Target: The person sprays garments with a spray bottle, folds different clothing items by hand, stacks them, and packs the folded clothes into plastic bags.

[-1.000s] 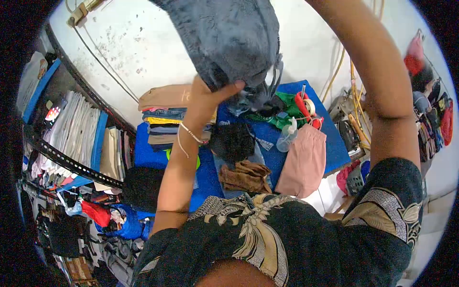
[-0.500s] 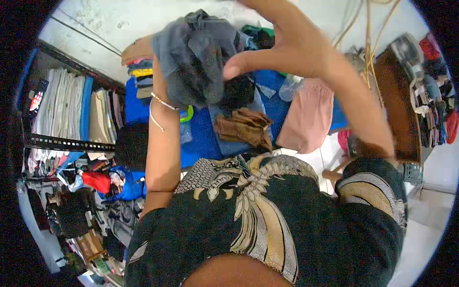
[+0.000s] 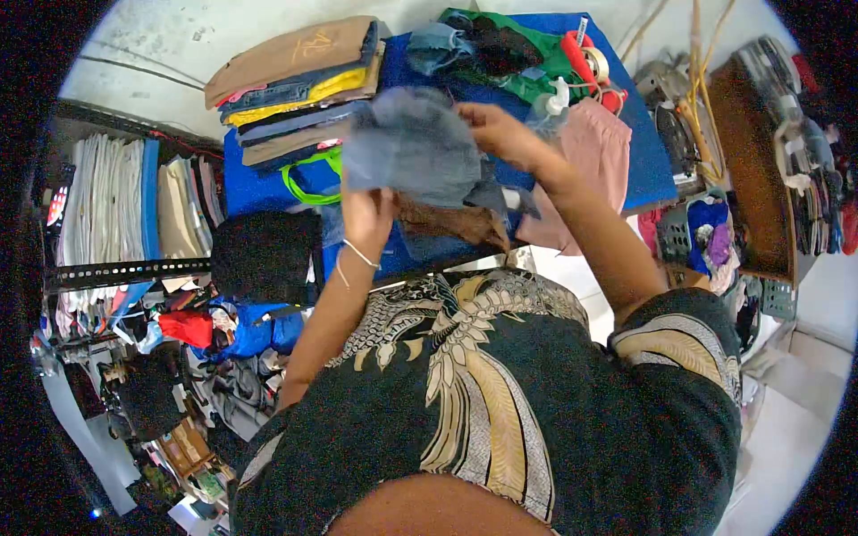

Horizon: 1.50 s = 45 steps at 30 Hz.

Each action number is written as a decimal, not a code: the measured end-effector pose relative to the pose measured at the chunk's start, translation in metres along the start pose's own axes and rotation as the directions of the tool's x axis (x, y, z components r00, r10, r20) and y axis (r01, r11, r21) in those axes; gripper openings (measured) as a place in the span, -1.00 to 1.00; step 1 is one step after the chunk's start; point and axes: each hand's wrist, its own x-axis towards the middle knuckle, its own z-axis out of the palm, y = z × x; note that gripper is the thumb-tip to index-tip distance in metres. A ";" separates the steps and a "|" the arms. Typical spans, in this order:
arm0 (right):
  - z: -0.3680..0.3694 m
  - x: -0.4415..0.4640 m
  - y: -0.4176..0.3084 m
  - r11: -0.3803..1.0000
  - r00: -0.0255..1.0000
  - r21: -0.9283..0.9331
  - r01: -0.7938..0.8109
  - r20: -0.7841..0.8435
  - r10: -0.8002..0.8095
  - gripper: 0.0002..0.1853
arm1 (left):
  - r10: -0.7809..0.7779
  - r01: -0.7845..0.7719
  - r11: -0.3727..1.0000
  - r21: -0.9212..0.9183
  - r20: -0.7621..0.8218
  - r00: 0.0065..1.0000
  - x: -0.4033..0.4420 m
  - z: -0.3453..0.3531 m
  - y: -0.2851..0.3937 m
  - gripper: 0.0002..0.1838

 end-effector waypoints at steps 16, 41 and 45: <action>0.083 -0.115 0.123 0.292 0.847 -0.795 -0.532 -0.499 0.186 -0.53 | 0.097 -0.470 0.741 0.479 0.617 0.781 -0.038 0.026 -0.071 -0.33; -0.072 -0.052 0.016 0.461 0.627 -0.876 -0.143 -0.441 -0.642 -0.29 | -0.082 -0.537 0.673 0.508 0.774 0.628 -0.046 0.034 -0.038 -0.07; -0.087 -0.027 0.027 0.637 0.727 -0.769 0.055 -0.407 -0.553 -0.38 | -0.091 -0.482 0.755 0.445 0.799 0.594 -0.042 0.025 -0.021 -0.08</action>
